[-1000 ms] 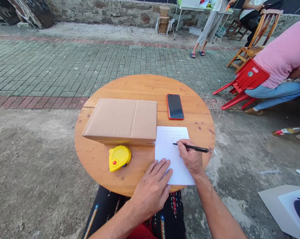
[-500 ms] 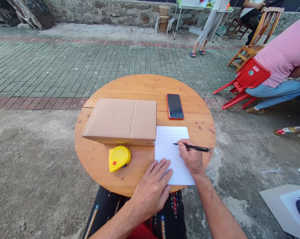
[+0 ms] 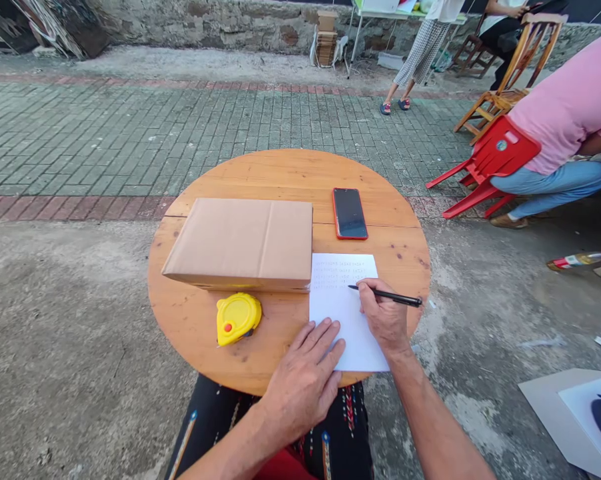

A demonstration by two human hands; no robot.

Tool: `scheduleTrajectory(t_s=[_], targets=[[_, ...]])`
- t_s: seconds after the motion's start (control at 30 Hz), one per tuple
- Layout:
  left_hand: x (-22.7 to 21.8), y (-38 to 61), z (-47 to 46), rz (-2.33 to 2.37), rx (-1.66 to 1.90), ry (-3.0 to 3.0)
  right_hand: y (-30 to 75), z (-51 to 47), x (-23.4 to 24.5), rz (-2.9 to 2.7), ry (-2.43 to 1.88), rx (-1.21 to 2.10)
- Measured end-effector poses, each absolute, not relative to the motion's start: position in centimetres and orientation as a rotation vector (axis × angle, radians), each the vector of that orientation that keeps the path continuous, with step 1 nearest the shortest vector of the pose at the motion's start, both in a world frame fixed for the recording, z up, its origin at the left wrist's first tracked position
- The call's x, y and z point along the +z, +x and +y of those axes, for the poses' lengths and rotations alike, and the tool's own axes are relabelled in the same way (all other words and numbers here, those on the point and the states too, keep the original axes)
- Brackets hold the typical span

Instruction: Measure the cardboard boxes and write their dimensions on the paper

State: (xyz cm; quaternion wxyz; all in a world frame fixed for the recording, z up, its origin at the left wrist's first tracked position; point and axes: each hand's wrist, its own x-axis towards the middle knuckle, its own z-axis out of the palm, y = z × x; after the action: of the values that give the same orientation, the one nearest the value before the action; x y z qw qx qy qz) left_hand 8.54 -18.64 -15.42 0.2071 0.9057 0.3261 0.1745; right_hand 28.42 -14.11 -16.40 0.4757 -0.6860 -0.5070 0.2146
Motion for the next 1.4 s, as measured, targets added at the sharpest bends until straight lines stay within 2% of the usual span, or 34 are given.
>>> scheduleTrajectory(t_s=[1.4], targets=[[-15.34, 8.48, -18.61, 0.9, 0.437, 2.55, 28.61, -14.04, -16.77, -1.155, -1.673, 0.54]])
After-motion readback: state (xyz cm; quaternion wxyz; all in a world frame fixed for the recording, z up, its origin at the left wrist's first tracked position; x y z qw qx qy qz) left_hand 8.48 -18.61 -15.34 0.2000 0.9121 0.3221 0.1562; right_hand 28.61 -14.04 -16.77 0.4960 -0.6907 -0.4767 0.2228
